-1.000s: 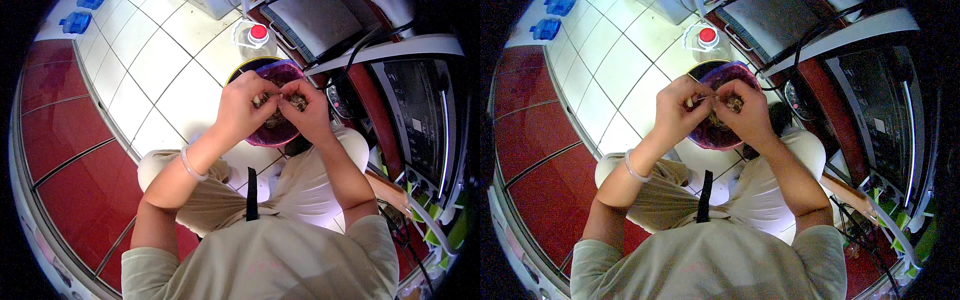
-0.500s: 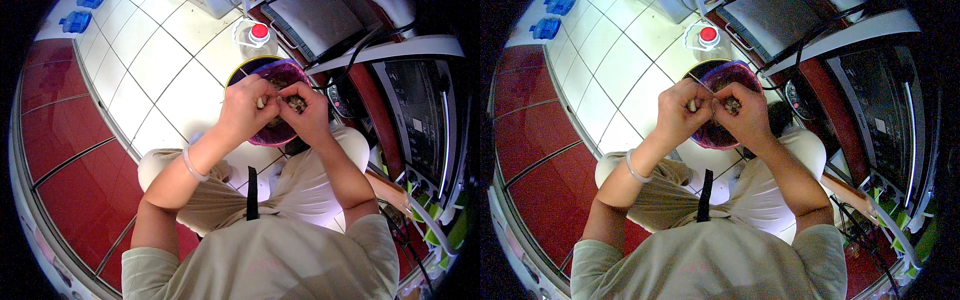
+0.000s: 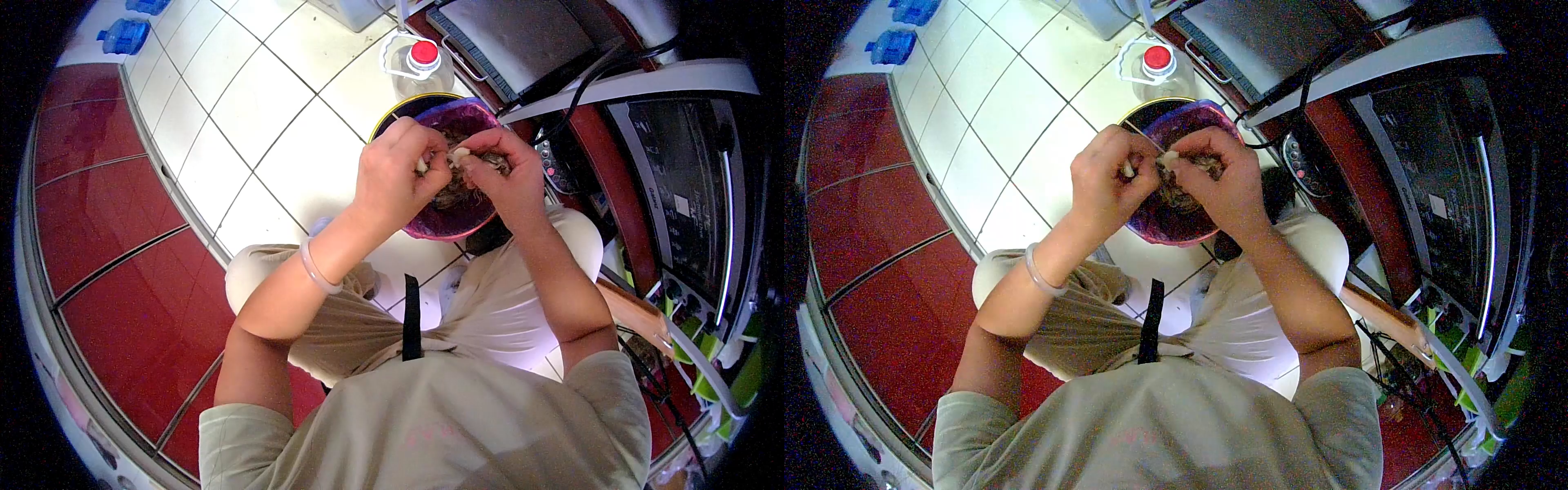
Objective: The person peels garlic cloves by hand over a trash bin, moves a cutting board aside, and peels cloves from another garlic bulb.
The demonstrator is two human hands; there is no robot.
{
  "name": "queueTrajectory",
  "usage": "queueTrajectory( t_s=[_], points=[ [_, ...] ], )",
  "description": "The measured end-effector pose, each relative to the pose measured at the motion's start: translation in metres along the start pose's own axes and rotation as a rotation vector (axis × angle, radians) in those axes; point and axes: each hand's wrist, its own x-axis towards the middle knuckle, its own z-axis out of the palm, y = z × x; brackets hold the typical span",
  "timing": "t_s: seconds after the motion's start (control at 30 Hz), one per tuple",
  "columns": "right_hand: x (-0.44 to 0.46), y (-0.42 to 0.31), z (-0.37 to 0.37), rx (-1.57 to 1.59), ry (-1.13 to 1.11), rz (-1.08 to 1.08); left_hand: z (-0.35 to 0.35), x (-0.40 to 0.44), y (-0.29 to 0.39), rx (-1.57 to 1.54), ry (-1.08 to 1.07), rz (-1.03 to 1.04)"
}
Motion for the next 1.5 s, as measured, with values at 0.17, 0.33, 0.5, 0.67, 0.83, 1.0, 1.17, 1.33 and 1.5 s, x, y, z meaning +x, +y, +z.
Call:
queueTrajectory(
  t_s=[0.17, 0.33, 0.5, 0.67, 0.83, 1.0, 1.17, 1.33, 1.5],
  points=[
    [0.001, -0.007, -0.001, 0.189, -0.013, 0.11, 0.001, -0.003, 0.001, -0.035, -0.037, -0.017],
    [0.005, -0.001, -0.006, 0.305, -0.015, 0.099, -0.001, -0.006, 0.002, -0.056, -0.174, -0.04],
    [0.004, -0.007, -0.009, 0.183, -0.059, 0.1, -0.004, 0.0, 0.005, -0.081, -0.153, -0.075],
    [0.001, -0.006, -0.009, 0.098, -0.078, 0.074, -0.002, 0.002, 0.002, -0.219, -0.102, -0.201],
    [0.001, -0.01, -0.008, -0.145, -0.082, -0.132, -0.004, 0.003, 0.001, -0.211, -0.141, -0.242],
    [0.007, -0.006, -0.01, -0.318, -0.074, -0.368, -0.005, 0.005, 0.0, -0.222, -0.129, -0.26],
    [0.005, -0.011, -0.006, -0.425, -0.043, -0.453, -0.001, 0.001, -0.005, -0.28, -0.132, -0.348],
    [0.005, -0.009, -0.007, -0.463, -0.042, -0.48, 0.001, -0.001, -0.008, -0.415, -0.167, -0.457],
    [0.004, -0.012, -0.006, -0.452, -0.031, -0.499, 0.003, -0.003, -0.008, -0.465, -0.173, -0.519]
  ],
)
